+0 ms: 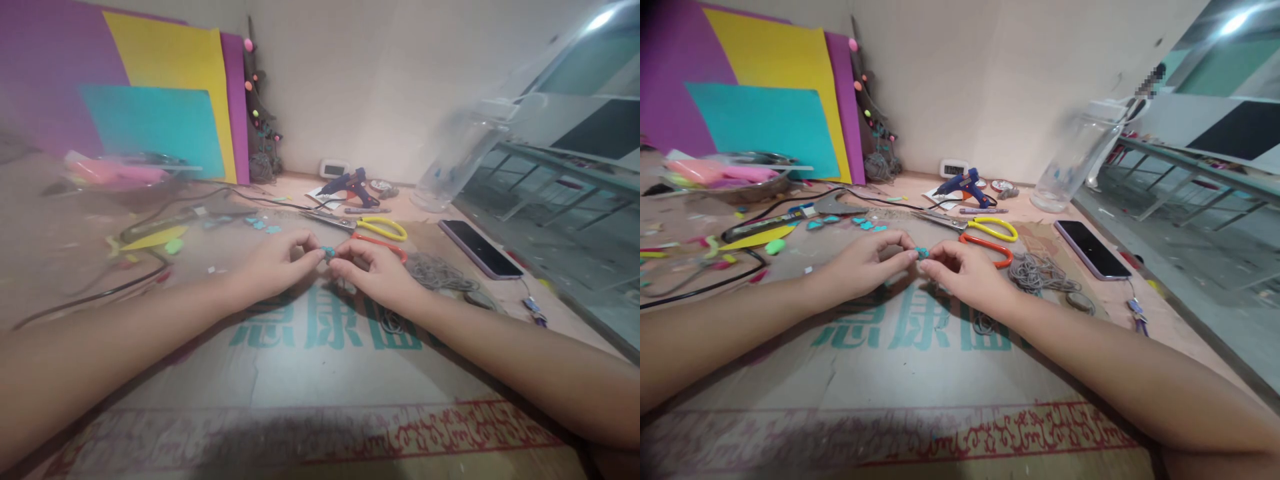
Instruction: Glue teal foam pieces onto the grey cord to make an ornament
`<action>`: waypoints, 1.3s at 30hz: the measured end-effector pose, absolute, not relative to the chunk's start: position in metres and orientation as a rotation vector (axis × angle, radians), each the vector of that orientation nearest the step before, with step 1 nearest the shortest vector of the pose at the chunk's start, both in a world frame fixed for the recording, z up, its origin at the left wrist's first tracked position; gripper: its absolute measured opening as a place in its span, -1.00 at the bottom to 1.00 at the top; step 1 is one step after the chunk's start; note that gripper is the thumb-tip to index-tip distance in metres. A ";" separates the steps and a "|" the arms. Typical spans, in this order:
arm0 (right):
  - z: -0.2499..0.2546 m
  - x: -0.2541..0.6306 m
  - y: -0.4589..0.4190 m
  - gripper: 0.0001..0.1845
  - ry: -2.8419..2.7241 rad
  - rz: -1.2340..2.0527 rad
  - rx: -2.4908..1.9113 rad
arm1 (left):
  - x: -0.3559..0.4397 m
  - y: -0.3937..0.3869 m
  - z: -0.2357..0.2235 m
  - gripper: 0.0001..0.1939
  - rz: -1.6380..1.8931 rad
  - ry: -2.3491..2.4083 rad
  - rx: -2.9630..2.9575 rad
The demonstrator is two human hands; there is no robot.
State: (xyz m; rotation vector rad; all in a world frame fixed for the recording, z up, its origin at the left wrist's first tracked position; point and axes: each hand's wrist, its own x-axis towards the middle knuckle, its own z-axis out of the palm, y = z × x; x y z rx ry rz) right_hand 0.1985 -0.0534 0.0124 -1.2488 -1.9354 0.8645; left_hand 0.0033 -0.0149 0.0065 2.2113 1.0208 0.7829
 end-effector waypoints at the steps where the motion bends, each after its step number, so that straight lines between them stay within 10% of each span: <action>1: 0.012 0.198 -0.054 -0.79 -1.925 0.862 -1.262 | 0.003 -0.015 0.007 -0.74 0.792 1.024 2.217; 39: 0.012 0.199 -0.053 -0.82 -1.968 0.806 -1.317 | 0.003 -0.012 0.006 -0.72 0.824 1.004 2.129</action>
